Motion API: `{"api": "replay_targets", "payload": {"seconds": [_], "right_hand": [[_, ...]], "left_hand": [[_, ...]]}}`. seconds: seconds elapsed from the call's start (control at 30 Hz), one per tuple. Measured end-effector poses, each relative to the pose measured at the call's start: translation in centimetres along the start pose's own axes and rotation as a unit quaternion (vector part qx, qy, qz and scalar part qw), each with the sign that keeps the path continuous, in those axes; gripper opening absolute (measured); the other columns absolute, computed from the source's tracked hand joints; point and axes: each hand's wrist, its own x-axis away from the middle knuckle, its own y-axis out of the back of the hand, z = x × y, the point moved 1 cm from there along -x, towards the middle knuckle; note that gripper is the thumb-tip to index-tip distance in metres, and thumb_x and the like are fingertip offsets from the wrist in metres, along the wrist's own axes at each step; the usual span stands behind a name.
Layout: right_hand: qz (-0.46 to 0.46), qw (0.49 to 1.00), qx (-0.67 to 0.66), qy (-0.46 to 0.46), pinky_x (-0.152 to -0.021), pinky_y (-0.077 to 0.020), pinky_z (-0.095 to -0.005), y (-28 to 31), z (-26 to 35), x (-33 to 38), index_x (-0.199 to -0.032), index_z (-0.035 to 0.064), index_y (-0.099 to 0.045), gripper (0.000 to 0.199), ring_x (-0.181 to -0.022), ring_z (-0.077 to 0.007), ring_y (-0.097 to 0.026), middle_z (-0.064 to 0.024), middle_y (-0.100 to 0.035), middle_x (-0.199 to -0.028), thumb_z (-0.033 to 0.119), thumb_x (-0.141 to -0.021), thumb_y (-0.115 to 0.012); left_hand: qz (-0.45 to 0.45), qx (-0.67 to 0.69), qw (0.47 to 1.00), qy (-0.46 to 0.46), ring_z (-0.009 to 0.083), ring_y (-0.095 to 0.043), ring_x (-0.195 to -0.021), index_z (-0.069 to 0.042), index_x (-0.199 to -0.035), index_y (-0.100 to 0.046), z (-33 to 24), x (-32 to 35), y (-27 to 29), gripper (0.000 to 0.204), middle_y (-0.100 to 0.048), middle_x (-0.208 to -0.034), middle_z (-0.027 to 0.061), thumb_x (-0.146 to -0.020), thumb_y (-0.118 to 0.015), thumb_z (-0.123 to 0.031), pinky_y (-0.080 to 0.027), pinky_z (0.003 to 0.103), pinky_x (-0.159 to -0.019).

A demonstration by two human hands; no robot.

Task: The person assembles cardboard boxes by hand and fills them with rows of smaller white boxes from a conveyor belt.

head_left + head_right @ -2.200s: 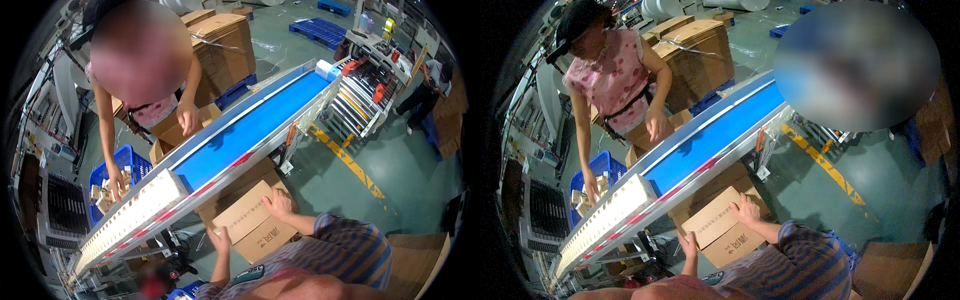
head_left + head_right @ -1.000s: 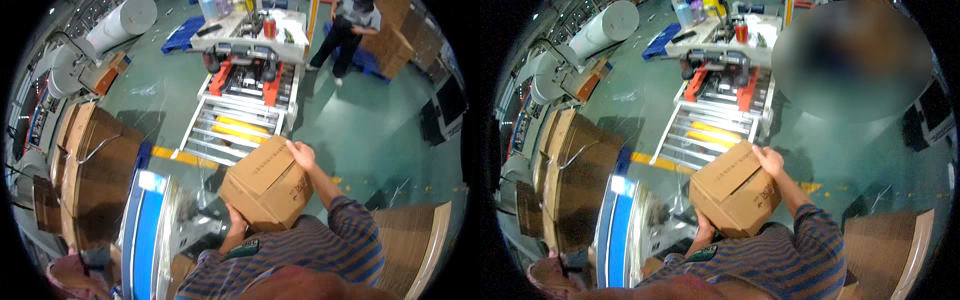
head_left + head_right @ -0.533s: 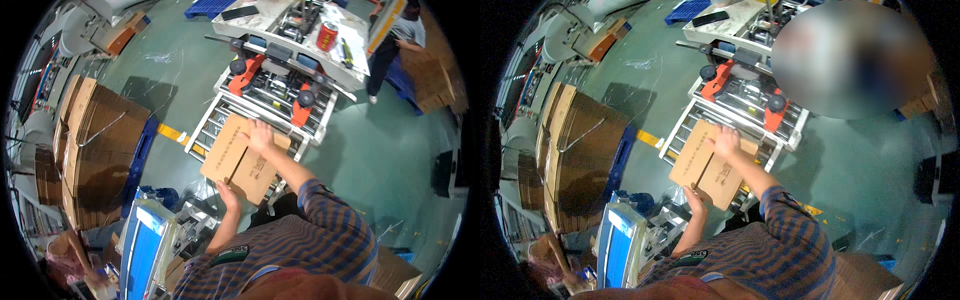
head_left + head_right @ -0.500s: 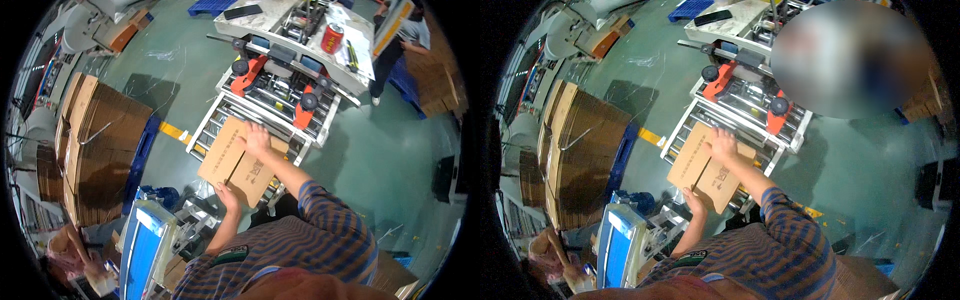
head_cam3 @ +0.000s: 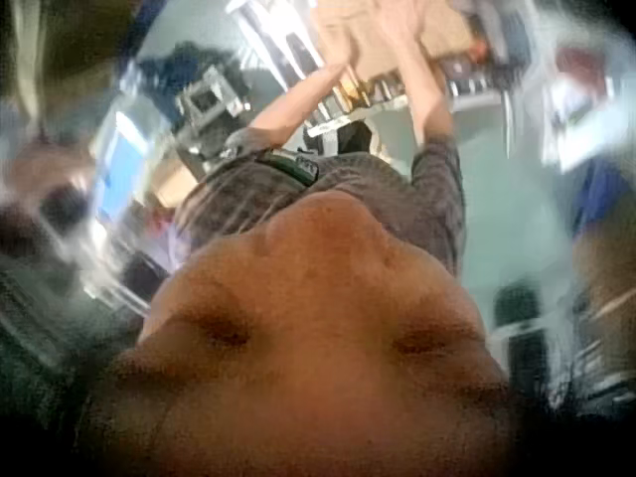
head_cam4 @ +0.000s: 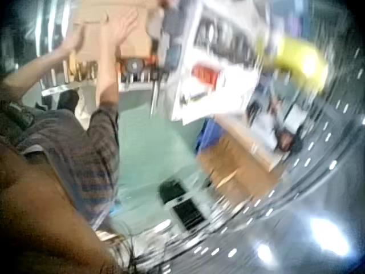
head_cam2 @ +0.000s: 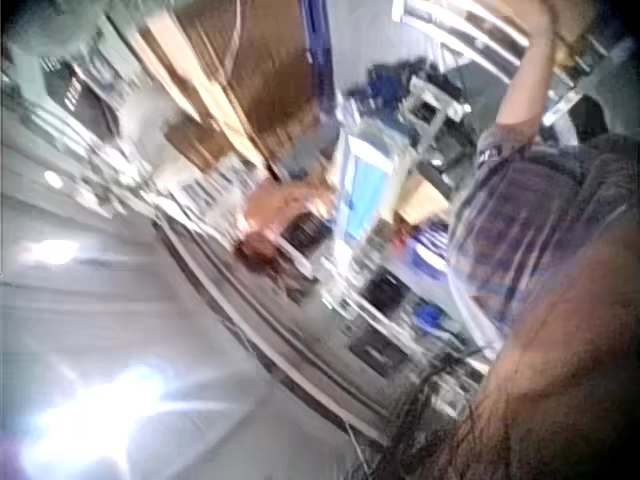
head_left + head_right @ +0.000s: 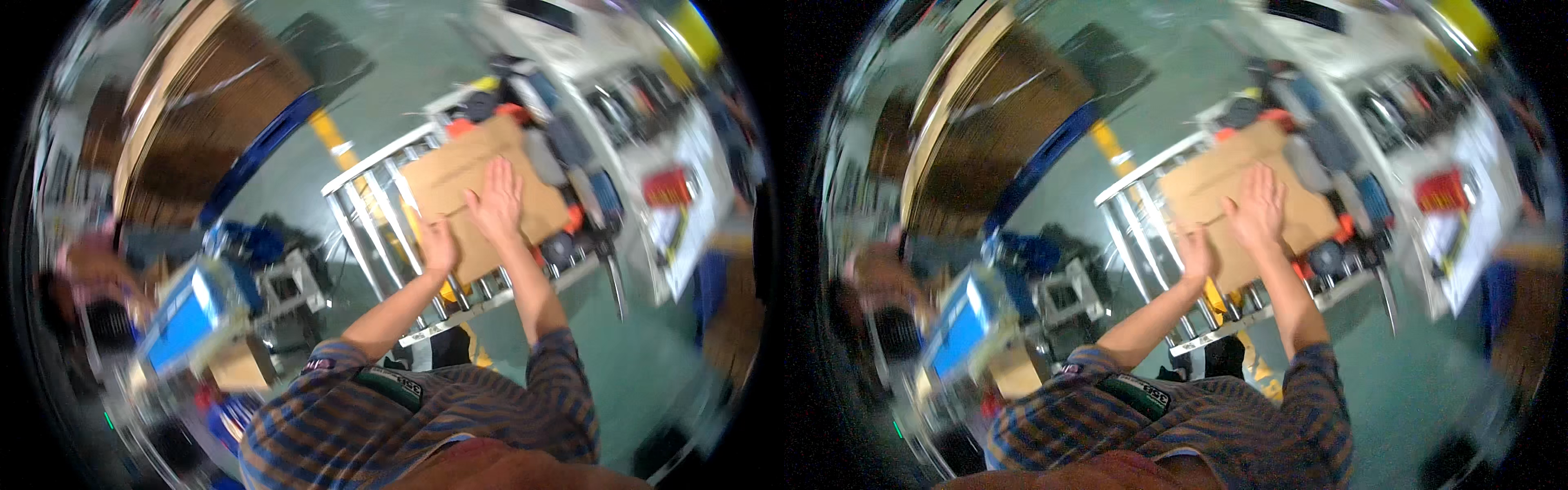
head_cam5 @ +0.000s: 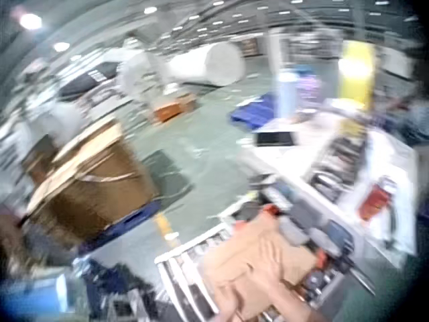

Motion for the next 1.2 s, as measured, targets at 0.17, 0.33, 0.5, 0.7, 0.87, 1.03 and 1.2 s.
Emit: {"api": "replay_targets", "payload": {"seconds": [0.17, 0.33, 0.5, 0.7, 0.87, 1.03, 1.2], "right_hand": [[-0.105, 0.99, 0.042, 0.085, -0.106, -0.0278, -0.0472, -3.8, -5.1, -1.4, -0.133, -0.0008, -0.041, 0.067, -0.127, -0.036, -0.038, -0.0198, -0.042, -0.137, 0.047, -0.088, -0.052], [-0.007, 0.979, 0.095, 0.179, -0.109, -0.0247, -0.0436, -4.5, 4.4, 3.7, -0.132, -0.0099, -0.036, 0.067, -0.129, -0.0399, -0.034, -0.0297, -0.035, -0.138, 0.041, -0.091, -0.051], [0.416, 0.849, -0.001, 0.327, -0.11, -0.0242, -0.0416, -14.5, 18.2, 22.3, -0.134, -0.0102, -0.034, 0.077, -0.131, -0.0406, -0.031, -0.0305, -0.034, -0.139, 0.045, -0.086, -0.057], [0.573, 0.624, 0.016, 0.532, -0.096, -0.0415, -0.0408, -16.3, 32.6, 47.8, -0.13, -0.0047, -0.044, 0.08, -0.114, -0.0368, -0.053, -0.0246, -0.053, -0.125, 0.059, -0.083, -0.053], [0.671, 0.536, 0.108, 0.501, -0.092, -0.0444, -0.0381, -15.1, 41.3, 59.8, -0.131, 0.0019, -0.047, 0.074, -0.109, -0.0342, -0.056, -0.0228, -0.055, -0.123, 0.055, -0.081, -0.058], [0.535, 0.523, 0.193, 0.635, -0.092, -0.046, -0.0342, -16.9, 49.7, 60.6, -0.128, -0.001, -0.049, 0.067, -0.108, -0.0271, -0.059, -0.0216, -0.06, -0.117, 0.047, -0.082, -0.064], [0.554, 0.6, 0.244, 0.523, -0.091, -0.046, -0.0332, -15.7, 55.6, 63.2, -0.126, -0.0031, -0.049, 0.069, -0.109, -0.0269, -0.059, -0.0214, -0.06, -0.117, 0.047, -0.082, -0.065]], "left_hand": [[0.089, -0.064, 0.987, -0.119, 0.0394, -0.047, -0.116, -0.002, -0.134, -0.036, -1.8, 3.2, 2.6, 0.052, -0.044, -0.131, 0.0254, -0.096, -0.036, -0.038, -0.037, 0.042, -0.1], [0.144, -0.096, 0.982, 0.074, 0.0387, -0.052, -0.108, 0.002, -0.128, -0.046, 7.2, 11.0, 13.0, 0.062, -0.054, -0.118, 0.0236, -0.089, -0.048, -0.046, -0.042, 0.044, -0.092], [-0.071, -0.096, 0.984, 0.133, 0.036, -0.054, -0.108, -0.005, -0.121, -0.055, 19.4, 25.4, 28.3, 0.054, -0.058, -0.117, 0.0186, -0.085, -0.052, -0.045, -0.045, 0.044, -0.09], [-0.329, -0.088, 0.84, 0.423, 0.0322, -0.055, -0.109, -0.007, -0.117, -0.058, 31.4, 50.9, 50.6, 0.052, -0.059, -0.118, 0.0154, -0.078, -0.062, -0.04, -0.046, 0.042, -0.092], [-0.304, -0.115, 0.69, 0.647, 0.0326, -0.06, -0.101, -0.007, -0.113, -0.059, 42.4, 76.0, 58.5, 0.053, -0.06, -0.111, 0.0177, -0.074, -0.067, -0.041, -0.048, 0.044, -0.087], [-0.13, -0.438, 0.678, 0.576, 0.0254, -0.033, -0.129, -0.003, -0.119, -0.058, 51.0, 90.9, 50.8, 0.047, -0.044, -0.134, 0.0093, -0.079, -0.061, -0.029, -0.028, 0.042, -0.106], [-0.088, -0.462, 0.735, 0.488, 0.0248, -0.036, -0.128, -0.001, -0.115, -0.059, 48.2, 93.5, 53.3, 0.036, -0.044, -0.135, 0.0109, -0.084, -0.045, -0.013, -0.027, 0.043, -0.107]]}}
